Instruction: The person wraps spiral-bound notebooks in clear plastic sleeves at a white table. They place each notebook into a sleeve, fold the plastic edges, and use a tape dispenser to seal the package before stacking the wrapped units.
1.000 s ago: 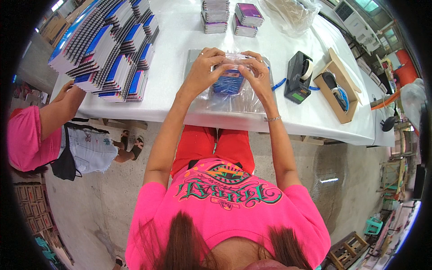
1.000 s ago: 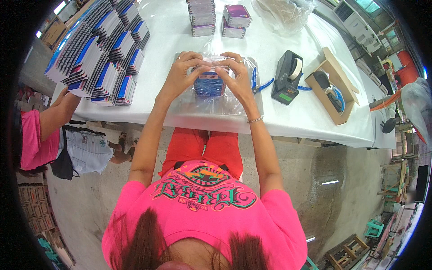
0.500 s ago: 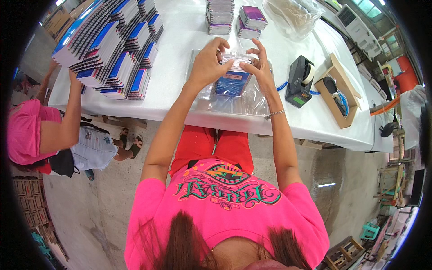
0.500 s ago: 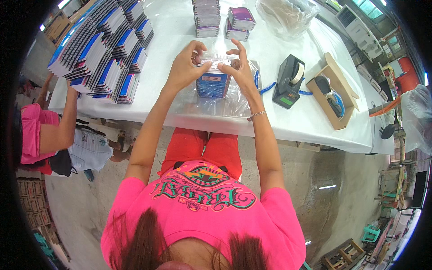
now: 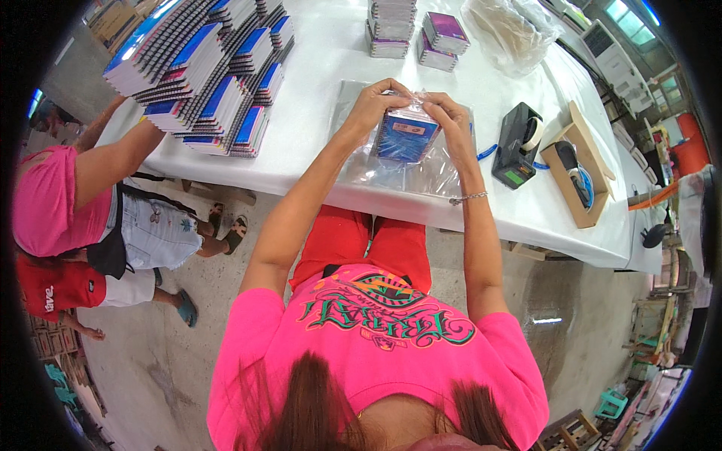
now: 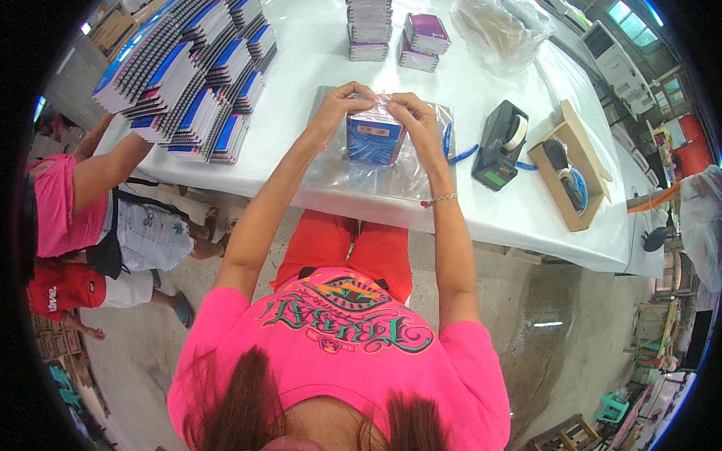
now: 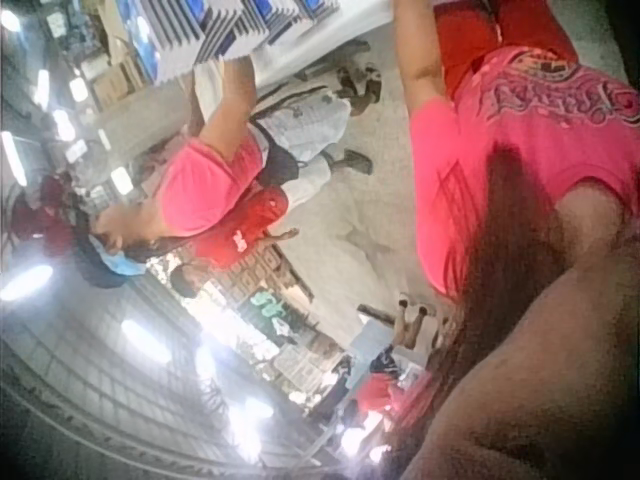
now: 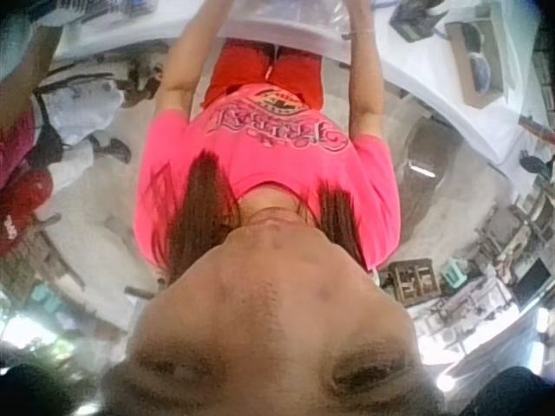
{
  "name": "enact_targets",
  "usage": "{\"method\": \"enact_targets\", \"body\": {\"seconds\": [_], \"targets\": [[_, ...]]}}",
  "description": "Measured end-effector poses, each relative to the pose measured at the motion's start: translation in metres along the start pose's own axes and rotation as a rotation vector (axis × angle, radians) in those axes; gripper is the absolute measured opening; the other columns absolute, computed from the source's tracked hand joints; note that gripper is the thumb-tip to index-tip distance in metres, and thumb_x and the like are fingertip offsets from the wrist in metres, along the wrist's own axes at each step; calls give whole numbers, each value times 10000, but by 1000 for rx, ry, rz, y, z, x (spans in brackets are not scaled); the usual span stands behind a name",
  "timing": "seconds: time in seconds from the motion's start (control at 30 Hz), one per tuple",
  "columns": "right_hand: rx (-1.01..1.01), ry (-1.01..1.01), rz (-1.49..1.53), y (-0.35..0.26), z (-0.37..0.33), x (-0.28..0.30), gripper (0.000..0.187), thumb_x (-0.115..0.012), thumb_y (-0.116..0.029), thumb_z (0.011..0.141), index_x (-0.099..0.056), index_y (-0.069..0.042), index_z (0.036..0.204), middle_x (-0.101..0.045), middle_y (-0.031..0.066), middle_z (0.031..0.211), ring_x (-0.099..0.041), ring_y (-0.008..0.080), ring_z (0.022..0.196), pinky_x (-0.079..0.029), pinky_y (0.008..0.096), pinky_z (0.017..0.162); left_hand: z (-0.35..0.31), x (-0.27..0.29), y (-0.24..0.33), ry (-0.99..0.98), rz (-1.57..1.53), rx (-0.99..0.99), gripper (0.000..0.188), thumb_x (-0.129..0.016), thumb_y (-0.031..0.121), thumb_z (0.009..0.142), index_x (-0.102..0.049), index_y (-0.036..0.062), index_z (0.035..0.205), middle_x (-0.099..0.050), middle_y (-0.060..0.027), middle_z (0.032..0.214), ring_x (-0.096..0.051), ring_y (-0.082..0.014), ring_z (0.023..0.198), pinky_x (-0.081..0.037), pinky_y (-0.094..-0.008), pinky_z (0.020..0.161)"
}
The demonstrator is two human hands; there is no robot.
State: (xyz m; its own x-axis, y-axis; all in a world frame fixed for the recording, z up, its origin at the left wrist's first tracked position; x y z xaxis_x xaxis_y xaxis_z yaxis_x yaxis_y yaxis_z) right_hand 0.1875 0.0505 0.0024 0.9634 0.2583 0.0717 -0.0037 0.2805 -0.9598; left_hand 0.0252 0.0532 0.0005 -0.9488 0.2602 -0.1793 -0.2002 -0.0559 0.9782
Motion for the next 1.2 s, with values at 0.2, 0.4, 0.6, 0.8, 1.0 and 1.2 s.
{"method": "enact_targets", "body": {"seconds": [0.2, 0.4, 0.6, 0.8, 1.0, 1.2], "targets": [[33, -124, -135, -23, -12, -8, 434, -733, -237, 821, -651, -52, 1205, -594, 97, 1229, -526, 211, 1180, -396, 329, 1015, -3, 0, 12, -64, 219, -300, 148, -644, 122, 837, -725, 87, 956, -628, -63, 1057, -578, -126, 970, -461, -265, 817], [164, 2, -272, -24, -19, -3, 420, -772, -240, 775, -696, -108, 1167, -581, 115, 1250, -516, 235, 1196, -384, 384, 1029, -28, -9, 45, -175, 690, -367, 262, -669, 222, 851, -722, 177, 1104, -557, -63, 1261, -534, -233, 1181, -427, -374, 1009], [281, 219, -533, -35, -38, -6, 391, -775, -281, 767, -720, -167, 1137, -504, 108, 1330, -432, 289, 1256, -342, 428, 1046, -50, -20, 54, 9, 903, -672, 277, -710, 168, 805, -732, 155, 1081, -611, -92, 1154, -583, -273, 1094, -463, -379, 963], [370, 605, -934, -59, -67, 41, 608, -796, -313, 733, -603, -171, 1292, -516, 139, 1288, -417, 324, 1231, -324, 465, 1033, -54, -18, 42, 87, 777, -702, 267, -700, 72, 784, -732, 104, 1047, -637, -87, 1028, -619, -248, 974, -508, -341, 828], [-265, 1067, -1138, 24, -197, 290, 433, -626, -450, 900, -693, -45, 1036, -655, 134, 800, -593, 261, 764, -486, 383, 726, -59, -30, 39, 75, 688, -838, 381, -707, -43, 715, -724, 119, 1059, -617, -83, 1006, -617, -247, 967, -519, -351, 824], [-347, 889, -270, 31, -170, 244, 456, -665, -449, 892, -676, 5, 924, -597, 11, 780, -455, 47, 586, -373, 197, 510, -64, -24, 41, 117, 701, -874, 283, -672, -22, 740, -700, 64, 1008, -613, -86, 978, -611, -255, 936, -514, -346, 795]]}}
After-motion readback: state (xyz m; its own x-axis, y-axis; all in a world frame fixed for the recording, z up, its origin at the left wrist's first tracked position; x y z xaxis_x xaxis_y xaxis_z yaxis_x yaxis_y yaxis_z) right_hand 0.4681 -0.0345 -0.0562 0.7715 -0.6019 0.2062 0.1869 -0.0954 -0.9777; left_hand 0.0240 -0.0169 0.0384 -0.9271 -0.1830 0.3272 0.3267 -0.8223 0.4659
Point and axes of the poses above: each hand's wrist, its own z-axis towards the middle knuckle, its own x-axis out of the back of the hand, y = z × x, the point moved 7 cm from there along z, towards the middle knuckle
